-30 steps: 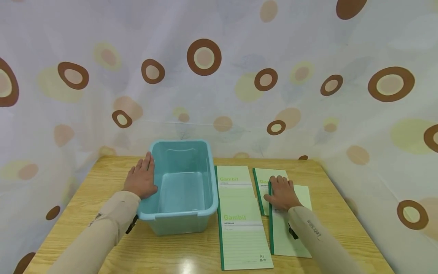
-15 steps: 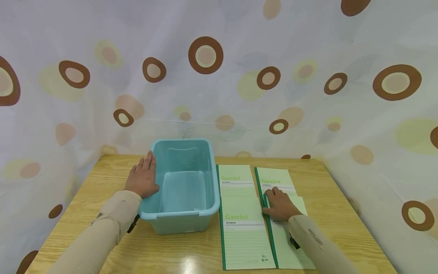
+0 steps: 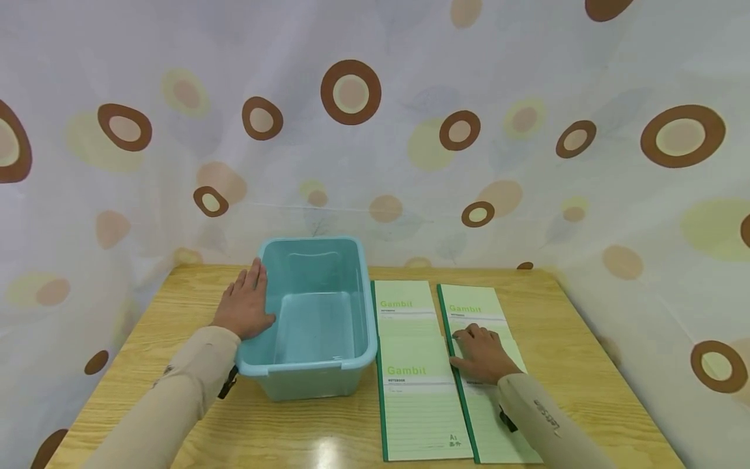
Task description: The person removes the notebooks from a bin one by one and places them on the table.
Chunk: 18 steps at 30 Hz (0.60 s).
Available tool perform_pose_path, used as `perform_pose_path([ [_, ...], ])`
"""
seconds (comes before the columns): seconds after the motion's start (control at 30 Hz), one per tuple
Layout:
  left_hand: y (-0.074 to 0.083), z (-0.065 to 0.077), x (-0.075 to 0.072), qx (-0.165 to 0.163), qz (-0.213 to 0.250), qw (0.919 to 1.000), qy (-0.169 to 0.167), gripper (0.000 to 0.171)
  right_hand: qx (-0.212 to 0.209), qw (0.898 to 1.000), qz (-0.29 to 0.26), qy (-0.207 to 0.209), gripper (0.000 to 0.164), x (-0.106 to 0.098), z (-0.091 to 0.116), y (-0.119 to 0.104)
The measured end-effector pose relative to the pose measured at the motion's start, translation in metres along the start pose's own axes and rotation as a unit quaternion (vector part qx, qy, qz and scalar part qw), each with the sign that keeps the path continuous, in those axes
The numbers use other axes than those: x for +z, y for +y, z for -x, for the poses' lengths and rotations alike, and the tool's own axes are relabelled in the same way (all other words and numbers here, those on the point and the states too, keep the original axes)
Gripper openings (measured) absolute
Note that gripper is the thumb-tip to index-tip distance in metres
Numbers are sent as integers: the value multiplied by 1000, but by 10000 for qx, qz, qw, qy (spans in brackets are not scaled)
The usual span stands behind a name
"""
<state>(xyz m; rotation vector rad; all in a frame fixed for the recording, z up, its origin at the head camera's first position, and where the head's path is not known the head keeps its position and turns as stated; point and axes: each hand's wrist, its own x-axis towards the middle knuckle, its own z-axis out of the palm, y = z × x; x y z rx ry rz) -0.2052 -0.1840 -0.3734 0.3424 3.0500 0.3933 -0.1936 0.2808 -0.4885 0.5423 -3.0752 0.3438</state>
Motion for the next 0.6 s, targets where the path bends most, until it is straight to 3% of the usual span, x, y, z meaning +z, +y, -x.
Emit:
perform_pose_path([
  [0.17,-4,1,-3,70,353,9994,-25,85,140,9997,-188,40,49,-3,0,-2],
  [0.4,-9,-3,-6,90,1318,9909,-269,80,177,9988,-350,278,51,-12,4,-10],
  [0.6,-6,-2,-10,84,1700,9854,-82,85,446,9963,-702,212,67,-28,9,-32],
])
